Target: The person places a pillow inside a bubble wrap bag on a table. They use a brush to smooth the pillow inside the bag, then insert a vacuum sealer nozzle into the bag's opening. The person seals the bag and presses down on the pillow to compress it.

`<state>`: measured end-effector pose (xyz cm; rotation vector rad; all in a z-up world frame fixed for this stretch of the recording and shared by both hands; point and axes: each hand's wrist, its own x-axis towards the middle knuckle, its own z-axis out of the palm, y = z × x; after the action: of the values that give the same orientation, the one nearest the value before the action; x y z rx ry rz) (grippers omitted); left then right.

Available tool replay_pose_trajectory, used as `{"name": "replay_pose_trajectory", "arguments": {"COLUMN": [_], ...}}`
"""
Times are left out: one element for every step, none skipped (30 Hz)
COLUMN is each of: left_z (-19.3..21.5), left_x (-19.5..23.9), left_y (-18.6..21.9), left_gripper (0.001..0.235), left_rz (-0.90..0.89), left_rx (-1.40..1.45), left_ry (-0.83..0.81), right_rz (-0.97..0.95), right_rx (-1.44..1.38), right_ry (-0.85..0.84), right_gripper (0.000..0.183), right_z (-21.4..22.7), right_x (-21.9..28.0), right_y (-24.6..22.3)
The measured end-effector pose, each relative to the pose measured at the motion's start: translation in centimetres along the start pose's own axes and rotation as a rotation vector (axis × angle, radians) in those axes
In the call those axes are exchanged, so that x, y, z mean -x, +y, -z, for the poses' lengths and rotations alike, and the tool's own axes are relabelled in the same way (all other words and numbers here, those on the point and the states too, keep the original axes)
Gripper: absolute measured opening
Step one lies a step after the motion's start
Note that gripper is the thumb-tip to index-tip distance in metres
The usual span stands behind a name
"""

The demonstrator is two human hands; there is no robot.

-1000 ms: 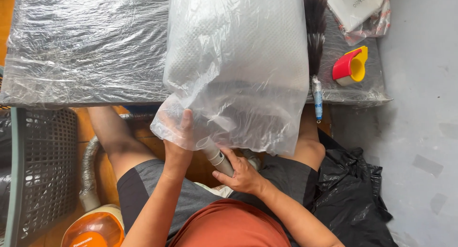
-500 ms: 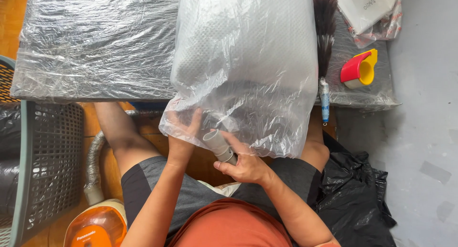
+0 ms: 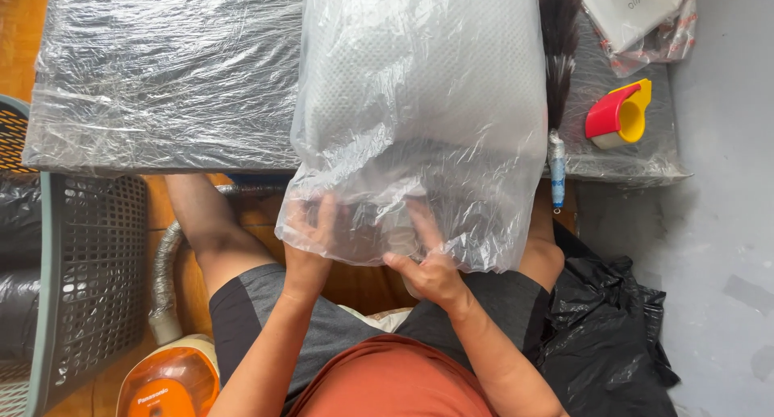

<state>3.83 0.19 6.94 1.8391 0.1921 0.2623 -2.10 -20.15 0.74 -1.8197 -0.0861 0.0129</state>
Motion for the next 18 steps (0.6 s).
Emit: {"name": "replay_pose_trajectory", "arguments": {"left_z": [-0.2, -0.4, -0.6, -0.8, -0.9, -1.0, -0.8, -0.6, -0.4, -0.4, -0.5, -0.5, -0.9, -1.3, -1.6, -1.6, -1.6, -1.7], "left_x": [0.5, 0.9, 1.4, 1.5, 1.6, 1.8, 1.5, 1.2, 0.9, 0.9, 0.8, 0.8, 0.7, 0.7, 0.6, 0.5, 0.5, 0.5], "left_y": [0.1, 0.3, 0.5, 0.4, 0.4, 0.4, 0.5, 0.6, 0.8, 1.2, 1.7, 2.1, 1.0, 0.0, -1.0, -0.9, -0.8, -0.6], "left_gripper": [0.028, 0.025, 0.023, 0.023, 0.021, 0.020, 0.020, 0.022, 0.028, 0.028, 0.030, 0.033, 0.033, 0.040, 0.047, 0.047, 0.050, 0.052], "left_rz": [0.000, 0.013, 0.027, 0.029, 0.017, 0.006, 0.008, -0.034, -0.075, -0.075, -0.181, -0.288, -0.290, -0.175, -0.061, -0.064, -0.051, -0.037], "left_rx": [0.001, 0.012, 0.023, 0.024, 0.049, 0.073, 0.074, 0.038, 0.003, 0.006, -0.094, -0.193, -0.189, -0.114, -0.038, -0.036, -0.052, -0.067], "left_ry": [-0.003, -0.002, -0.001, 0.004, -0.002, -0.009, -0.004, -0.005, -0.006, -0.009, -0.002, 0.007, 0.006, 0.015, 0.025, 0.029, 0.044, 0.057], "right_rz": [-0.001, 0.042, 0.086, 0.087, 0.117, 0.145, 0.146, 0.146, 0.146, 0.145, 0.171, 0.198, 0.199, 0.210, 0.221, 0.226, 0.214, 0.201], "right_rx": [0.001, 0.001, 0.002, 0.003, -0.047, -0.098, -0.097, -0.074, -0.051, -0.049, -0.016, 0.017, 0.021, 0.035, 0.048, 0.049, 0.052, 0.055], "right_ry": [0.003, 0.013, 0.024, 0.018, -0.009, -0.036, -0.042, -0.038, -0.034, -0.030, 0.003, 0.035, 0.038, 0.041, 0.044, 0.042, 0.043, 0.045], "right_gripper": [0.078, 0.076, 0.075, 0.075, 0.069, 0.063, 0.063, 0.060, 0.058, 0.058, 0.063, 0.068, 0.068, 0.068, 0.068, 0.068, 0.065, 0.062], "right_z": [0.3, 0.7, 1.1, 1.2, 1.3, 1.4, 1.3, 1.2, 1.2, 0.6, 0.1, -0.4, -0.4, -0.4, -0.4, -0.6, -0.7, -0.8], "right_x": [0.0, 0.0, 0.1, 0.0, 0.0, 0.0, 0.4, 0.7, 1.0, 1.3, 1.6, 1.9, 2.1, 2.1, 2.2, 2.3, 2.3, 2.5], "right_y": [-0.2, -0.5, -0.7, -1.9, -3.1, -4.3, -4.2, -4.0, -3.9, -3.4, -2.9, -2.5, -2.3, -2.2, -2.1, -1.9, -1.6, -1.4]}}
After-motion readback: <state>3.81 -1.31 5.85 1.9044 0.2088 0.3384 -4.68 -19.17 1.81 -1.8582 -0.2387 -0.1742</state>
